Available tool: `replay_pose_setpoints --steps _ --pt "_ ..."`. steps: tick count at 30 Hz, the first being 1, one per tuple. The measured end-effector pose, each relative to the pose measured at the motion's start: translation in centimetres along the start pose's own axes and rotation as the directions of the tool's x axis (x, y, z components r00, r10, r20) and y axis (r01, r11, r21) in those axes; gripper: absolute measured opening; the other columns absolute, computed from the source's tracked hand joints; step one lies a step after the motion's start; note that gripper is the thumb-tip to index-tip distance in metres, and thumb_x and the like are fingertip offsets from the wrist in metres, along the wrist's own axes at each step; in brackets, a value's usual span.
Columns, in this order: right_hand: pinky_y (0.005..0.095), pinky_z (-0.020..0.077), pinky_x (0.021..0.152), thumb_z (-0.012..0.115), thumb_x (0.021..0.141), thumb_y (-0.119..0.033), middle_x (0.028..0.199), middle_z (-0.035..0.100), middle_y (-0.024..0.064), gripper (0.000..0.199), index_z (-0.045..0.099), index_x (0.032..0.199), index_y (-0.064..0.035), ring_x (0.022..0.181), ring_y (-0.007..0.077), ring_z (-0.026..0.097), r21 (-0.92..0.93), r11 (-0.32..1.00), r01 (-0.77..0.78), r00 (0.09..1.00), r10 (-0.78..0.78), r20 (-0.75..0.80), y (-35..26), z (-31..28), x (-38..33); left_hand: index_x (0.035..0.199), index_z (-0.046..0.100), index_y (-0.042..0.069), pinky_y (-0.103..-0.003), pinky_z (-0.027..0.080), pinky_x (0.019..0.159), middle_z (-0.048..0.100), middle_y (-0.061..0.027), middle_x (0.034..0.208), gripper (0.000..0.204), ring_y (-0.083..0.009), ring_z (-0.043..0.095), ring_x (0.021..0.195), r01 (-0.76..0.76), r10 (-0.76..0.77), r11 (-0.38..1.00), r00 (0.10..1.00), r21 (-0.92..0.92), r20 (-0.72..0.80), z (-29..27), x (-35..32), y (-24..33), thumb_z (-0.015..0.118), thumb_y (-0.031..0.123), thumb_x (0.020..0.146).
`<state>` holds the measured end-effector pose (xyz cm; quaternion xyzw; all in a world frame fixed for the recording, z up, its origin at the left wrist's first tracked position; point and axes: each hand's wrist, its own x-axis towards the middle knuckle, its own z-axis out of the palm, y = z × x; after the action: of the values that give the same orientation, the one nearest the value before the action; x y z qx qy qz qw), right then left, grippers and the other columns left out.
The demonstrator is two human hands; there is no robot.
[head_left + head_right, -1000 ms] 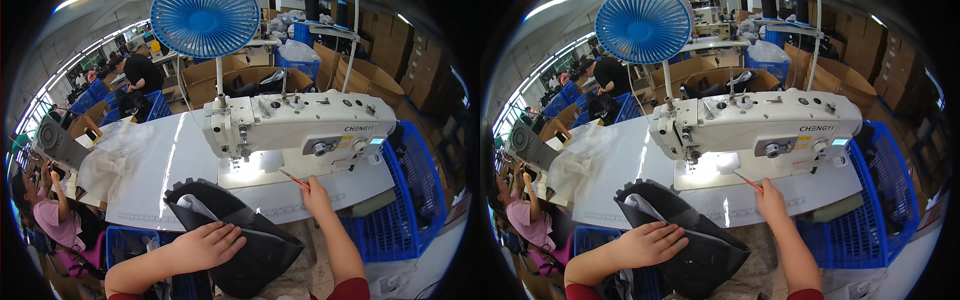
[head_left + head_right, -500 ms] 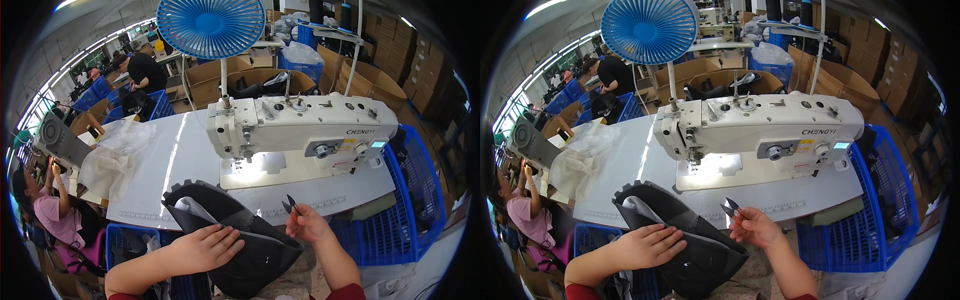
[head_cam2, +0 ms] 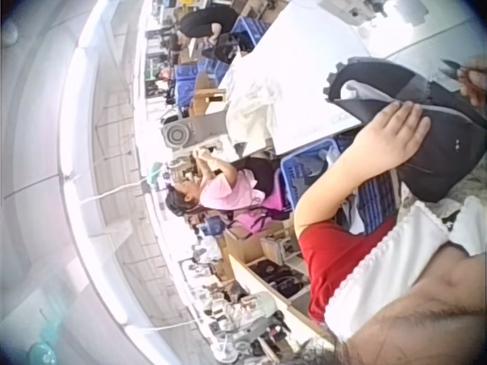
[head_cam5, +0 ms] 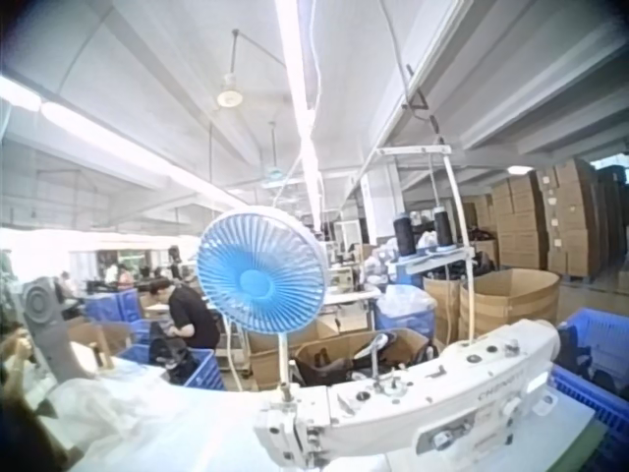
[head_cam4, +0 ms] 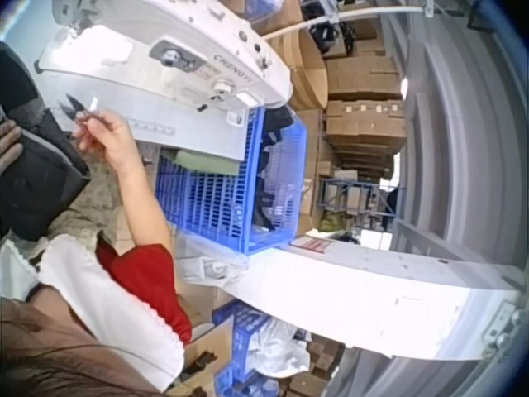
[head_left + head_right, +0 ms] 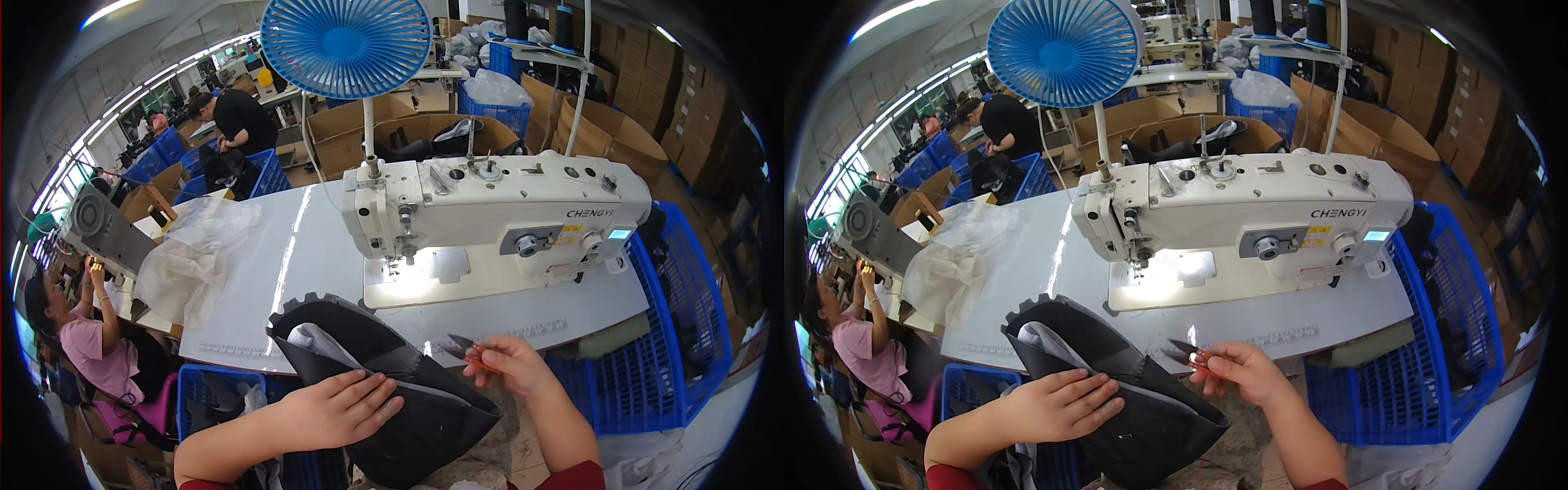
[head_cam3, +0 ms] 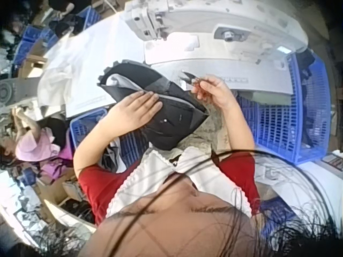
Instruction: The person stitches shoe uppers using a sewing machine, cuts threads with thread snips, and takes additional shoe parts from a plastic crate to sew.
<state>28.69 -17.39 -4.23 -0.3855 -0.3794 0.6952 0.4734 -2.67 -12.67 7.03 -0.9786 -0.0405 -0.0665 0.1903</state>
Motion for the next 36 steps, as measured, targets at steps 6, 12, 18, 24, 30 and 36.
replay_pose_setpoints --steps 6,12,18,24,30,36 --pt "0.024 0.043 0.057 0.058 0.094 -0.023 0.088 0.064 0.0051 0.027 0.062 0.111 -0.0023 0.064 0.0124 0.056 -0.11 0.994 -0.015 0.999 0.018 0.028 -2.2 0.6 0.5 0.117 0.062 0.014 -0.029 0.049 0.092 0.065 -0.0034 0.117 0.037 -0.0161 0.063 0.106 -0.014 0.014 1.0 1.0 0.019 0.0 -0.4 0.2 0.1 0.057 0.016 0.081" --pt "0.0247 0.041 0.059 0.067 0.088 -0.022 0.077 0.06 0.0008 0.029 0.068 0.114 -0.0088 0.065 0.0114 0.051 -0.709 0.616 0.342 0.929 -0.335 0.157 -3.1 1.6 0.9 0.117 0.063 0.014 -0.029 0.049 0.092 0.065 -0.0035 0.117 0.036 -0.0159 0.063 0.105 -0.006 0.006 1.0 1.0 0.023 0.001 -0.8 0.3 0.3 0.057 0.016 0.081" --pt "0.0254 0.0413 0.059 0.072 0.084 -0.022 0.071 0.056 0.0019 0.03 0.071 0.111 -0.0118 0.063 0.0124 0.051 -0.727 0.593 0.346 0.929 -0.327 0.175 -3.7 2.6 1.8 0.117 0.063 0.013 -0.029 0.048 0.092 0.065 -0.0039 0.116 0.036 -0.0161 0.063 0.105 -0.015 0.015 1.0 1.0 0.02 0.0 -0.9 0.5 0.4 0.056 0.016 0.082" --pt "0.0256 0.0393 0.057 0.073 0.082 -0.021 0.067 0.053 0.0013 0.03 0.071 0.111 -0.0123 0.06 0.0117 0.048 -0.73 0.583 0.356 0.928 -0.31 0.204 -3.8 2.9 2.6 0.119 0.061 0.011 -0.03 0.047 0.095 0.064 -0.0058 0.118 0.037 -0.0171 0.062 0.107 -0.03 0.03 0.999 0.999 0.018 0.013 -0.8 0.4 0.2 0.054 0.017 0.083" --pt "0.0254 0.0383 0.058 0.074 0.081 -0.019 0.066 0.05 0.0003 0.031 0.071 0.111 -0.0113 0.061 0.011 0.045 -0.68 0.649 0.341 0.936 -0.303 0.18 -3.6 2.6 2.9 0.12 0.06 0.009 -0.031 0.046 0.097 0.063 -0.0075 0.12 0.038 -0.018 0.06 0.11 -0.025 0.025 1.0 0.999 0.013 0.025 -0.6 -0.2 0.1 0.053 0.018 0.084" --pt "0.0254 0.0397 0.059 0.074 0.082 -0.018 0.069 0.055 0.0017 0.029 0.071 0.109 -0.0088 0.063 0.0112 0.049 -0.662 0.664 0.348 0.934 -0.306 0.185 -3.5 2.7 3.1 0.119 0.06 0.009 -0.031 0.045 0.098 0.063 -0.0077 0.12 0.038 -0.0184 0.06 0.11 -0.021 0.021 1.0 1.0 0.004 0.003 -0.2 -0.3 -0.1 0.054 0.019 0.083"
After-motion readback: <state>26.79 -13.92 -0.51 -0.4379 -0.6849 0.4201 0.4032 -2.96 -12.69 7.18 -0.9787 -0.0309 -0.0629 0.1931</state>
